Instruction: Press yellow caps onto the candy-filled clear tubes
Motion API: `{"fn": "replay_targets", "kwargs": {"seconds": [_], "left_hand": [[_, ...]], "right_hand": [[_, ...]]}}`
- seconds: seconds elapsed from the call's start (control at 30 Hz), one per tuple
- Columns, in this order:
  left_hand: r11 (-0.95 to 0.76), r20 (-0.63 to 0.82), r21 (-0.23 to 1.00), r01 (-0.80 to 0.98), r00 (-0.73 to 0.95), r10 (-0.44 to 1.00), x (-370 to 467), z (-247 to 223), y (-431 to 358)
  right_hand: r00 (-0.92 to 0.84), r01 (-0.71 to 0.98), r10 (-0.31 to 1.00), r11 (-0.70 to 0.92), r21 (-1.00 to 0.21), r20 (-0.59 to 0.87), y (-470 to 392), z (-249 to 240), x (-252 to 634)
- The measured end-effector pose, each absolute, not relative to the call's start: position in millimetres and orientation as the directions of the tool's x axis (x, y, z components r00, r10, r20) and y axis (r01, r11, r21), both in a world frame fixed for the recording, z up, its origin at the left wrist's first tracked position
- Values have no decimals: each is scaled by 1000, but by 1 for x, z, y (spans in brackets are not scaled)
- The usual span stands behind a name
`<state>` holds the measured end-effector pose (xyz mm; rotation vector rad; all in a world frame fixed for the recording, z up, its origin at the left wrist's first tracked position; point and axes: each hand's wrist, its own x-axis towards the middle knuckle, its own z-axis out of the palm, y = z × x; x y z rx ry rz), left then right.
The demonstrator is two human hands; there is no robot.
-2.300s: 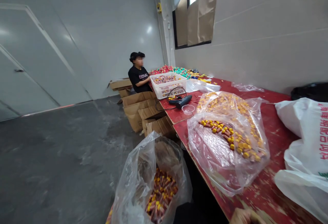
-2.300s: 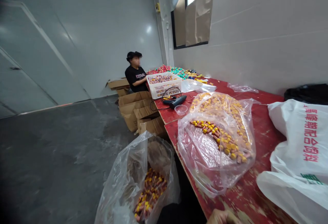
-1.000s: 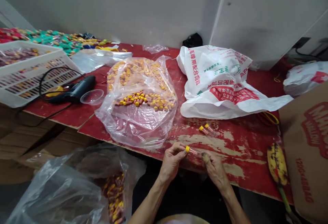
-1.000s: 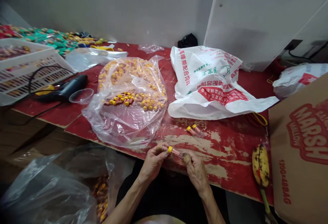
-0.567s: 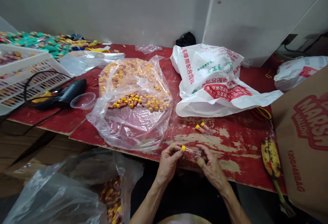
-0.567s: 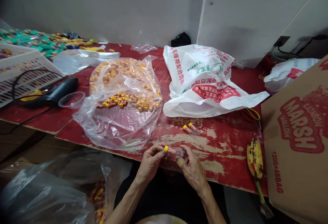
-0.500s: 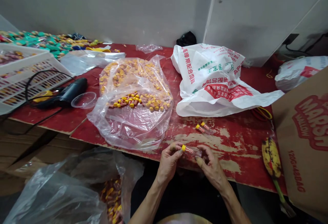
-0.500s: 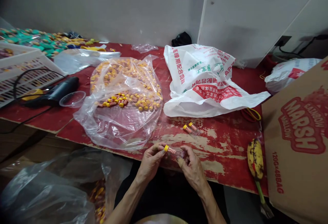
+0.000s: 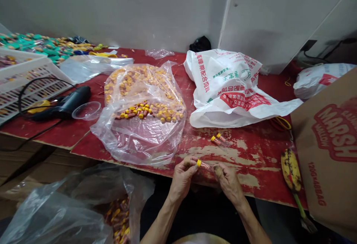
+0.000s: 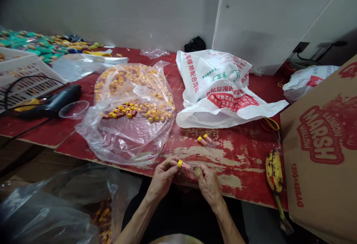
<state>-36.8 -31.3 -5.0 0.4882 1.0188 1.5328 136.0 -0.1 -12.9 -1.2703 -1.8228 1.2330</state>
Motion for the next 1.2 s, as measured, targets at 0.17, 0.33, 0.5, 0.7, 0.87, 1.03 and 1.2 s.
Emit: {"fn": "replay_targets", "kwargs": {"seconds": [0.17,0.33,0.5,0.7,0.87,1.03,1.2], "left_hand": [[70,-264,814,-577,-261,928,-40,-6,-32],[103,-282,803,-587,-221,934,-44,-13,-27],[84,-278,793,-604,-235,931,-40,-10,-26],[65,-258,789,-611,-234,938,-35,-6,-28],[47,-250,784,-619,-245,937,-35,-9,-29],[57,-237,794,-605,-221,946,-37,-13,-29],[70,-232,799,-597,-199,952,-35,-16,-33]], "right_hand": [[-330,345,943,67,-936,-54,-4,-2,129],[-319,393,948,138,-909,6,0,3,123],[-309,398,951,127,-908,-3,-1,3,127],[-339,347,940,78,-935,-47,-5,-8,133],[-321,334,945,61,-940,-53,-5,-14,136],[-354,297,934,60,-953,-51,-4,-14,136],[-334,358,941,66,-931,-61,-2,-18,137]]}}
